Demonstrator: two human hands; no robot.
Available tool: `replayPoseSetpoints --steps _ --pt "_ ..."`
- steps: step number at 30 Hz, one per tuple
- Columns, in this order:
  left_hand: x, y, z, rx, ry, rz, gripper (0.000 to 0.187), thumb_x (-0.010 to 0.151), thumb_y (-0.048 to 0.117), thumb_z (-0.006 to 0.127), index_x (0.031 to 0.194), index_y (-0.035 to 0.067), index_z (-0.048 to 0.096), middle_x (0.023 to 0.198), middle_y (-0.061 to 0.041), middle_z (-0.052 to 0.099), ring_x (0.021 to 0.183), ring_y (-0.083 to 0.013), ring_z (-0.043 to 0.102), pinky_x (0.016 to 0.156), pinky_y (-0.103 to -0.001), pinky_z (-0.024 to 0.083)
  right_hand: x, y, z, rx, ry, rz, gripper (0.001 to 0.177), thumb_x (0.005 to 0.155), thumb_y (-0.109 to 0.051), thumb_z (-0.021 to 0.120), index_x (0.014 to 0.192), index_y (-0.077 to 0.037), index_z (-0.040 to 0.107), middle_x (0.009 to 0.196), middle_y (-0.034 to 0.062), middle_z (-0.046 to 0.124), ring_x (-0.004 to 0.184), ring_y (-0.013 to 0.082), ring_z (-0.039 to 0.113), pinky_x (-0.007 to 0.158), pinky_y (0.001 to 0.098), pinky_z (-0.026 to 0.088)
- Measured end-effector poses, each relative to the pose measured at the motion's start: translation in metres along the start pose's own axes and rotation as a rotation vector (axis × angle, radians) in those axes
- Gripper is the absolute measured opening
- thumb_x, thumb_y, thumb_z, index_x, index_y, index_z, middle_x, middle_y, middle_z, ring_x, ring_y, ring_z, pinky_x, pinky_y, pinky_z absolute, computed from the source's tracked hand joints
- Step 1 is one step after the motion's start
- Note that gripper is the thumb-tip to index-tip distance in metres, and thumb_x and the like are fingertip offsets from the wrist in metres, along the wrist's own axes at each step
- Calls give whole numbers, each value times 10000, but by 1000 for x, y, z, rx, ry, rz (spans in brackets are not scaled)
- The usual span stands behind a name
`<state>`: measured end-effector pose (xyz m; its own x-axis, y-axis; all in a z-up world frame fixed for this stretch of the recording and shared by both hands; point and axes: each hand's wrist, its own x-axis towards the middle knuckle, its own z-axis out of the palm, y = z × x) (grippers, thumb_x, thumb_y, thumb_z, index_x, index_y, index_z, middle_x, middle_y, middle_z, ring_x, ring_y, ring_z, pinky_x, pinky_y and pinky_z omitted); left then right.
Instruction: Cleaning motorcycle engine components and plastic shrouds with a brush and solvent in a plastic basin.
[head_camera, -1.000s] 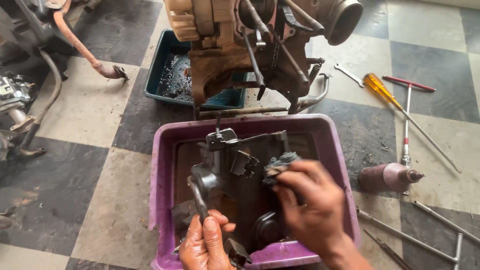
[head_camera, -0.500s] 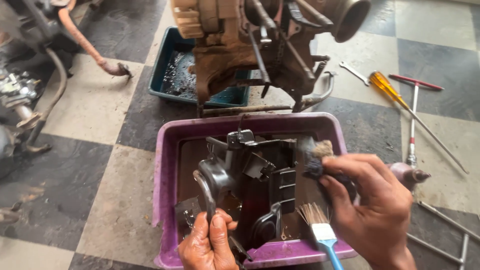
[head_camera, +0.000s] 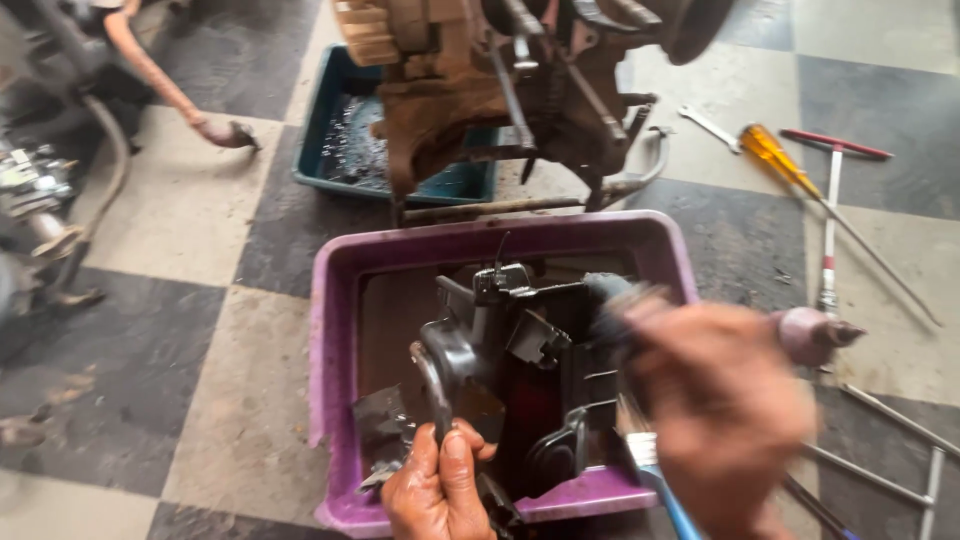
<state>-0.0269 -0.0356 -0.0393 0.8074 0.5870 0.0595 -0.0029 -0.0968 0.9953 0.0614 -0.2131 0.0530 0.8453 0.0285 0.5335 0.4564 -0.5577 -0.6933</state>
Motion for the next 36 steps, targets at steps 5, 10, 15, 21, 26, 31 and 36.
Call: replayPoseSetpoints --steps 5,10,15,21,26,31,36 --pt "-8 -22 5 -16 -43 43 320 1002 220 587 837 -31 699 667 -80 736 607 -154 740 629 -300 633 25 42 -56 201 464 274 175 1067 12 700 1240 11 674 1077 72 669 974 159 659 877 282 592" --pt "-16 -56 3 -31 -46 36 326 992 257 600 937 -53 682 709 -106 744 625 -174 773 651 -329 700 10 44 -67 595 423 347 190 1029 -107 649 1177 -18 729 1095 103 746 958 198 723 898 303 614" --pt "-17 -49 2 -10 -150 39 326 1017 272 579 946 -26 688 725 -104 751 659 -169 787 675 -325 701 16 -3 -35 93 -37 137 437 774 -60 764 1209 -70 719 1092 82 708 975 233 711 859 342 584" --pt "-21 -77 -20 81 -209 -6 312 986 275 596 865 4 691 673 -106 780 607 -162 794 671 -308 682 20 5 -17 45 -323 -11 660 587 -48 887 1221 -85 711 1069 91 627 961 231 688 775 316 575" --pt "-8 -43 -18 92 -271 171 248 963 241 638 816 53 705 673 -62 783 579 -150 802 647 -295 693 20 -1 -10 75 -271 76 564 591 -57 912 1129 -85 747 1015 54 661 886 182 716 733 281 608" --pt "-12 -40 -24 387 -314 260 170 904 226 628 818 109 717 650 -7 792 604 -119 775 651 -308 657 13 5 -2 95 -262 201 370 659 24 810 1018 -48 758 948 51 691 840 154 724 691 293 591" --pt "-14 -100 -33 758 -77 846 143 977 175 658 959 37 625 812 -160 735 755 -211 738 743 -341 638 -1 12 1 -152 -285 60 310 626 -110 889 888 -47 738 874 75 658 764 190 674 639 334 553"
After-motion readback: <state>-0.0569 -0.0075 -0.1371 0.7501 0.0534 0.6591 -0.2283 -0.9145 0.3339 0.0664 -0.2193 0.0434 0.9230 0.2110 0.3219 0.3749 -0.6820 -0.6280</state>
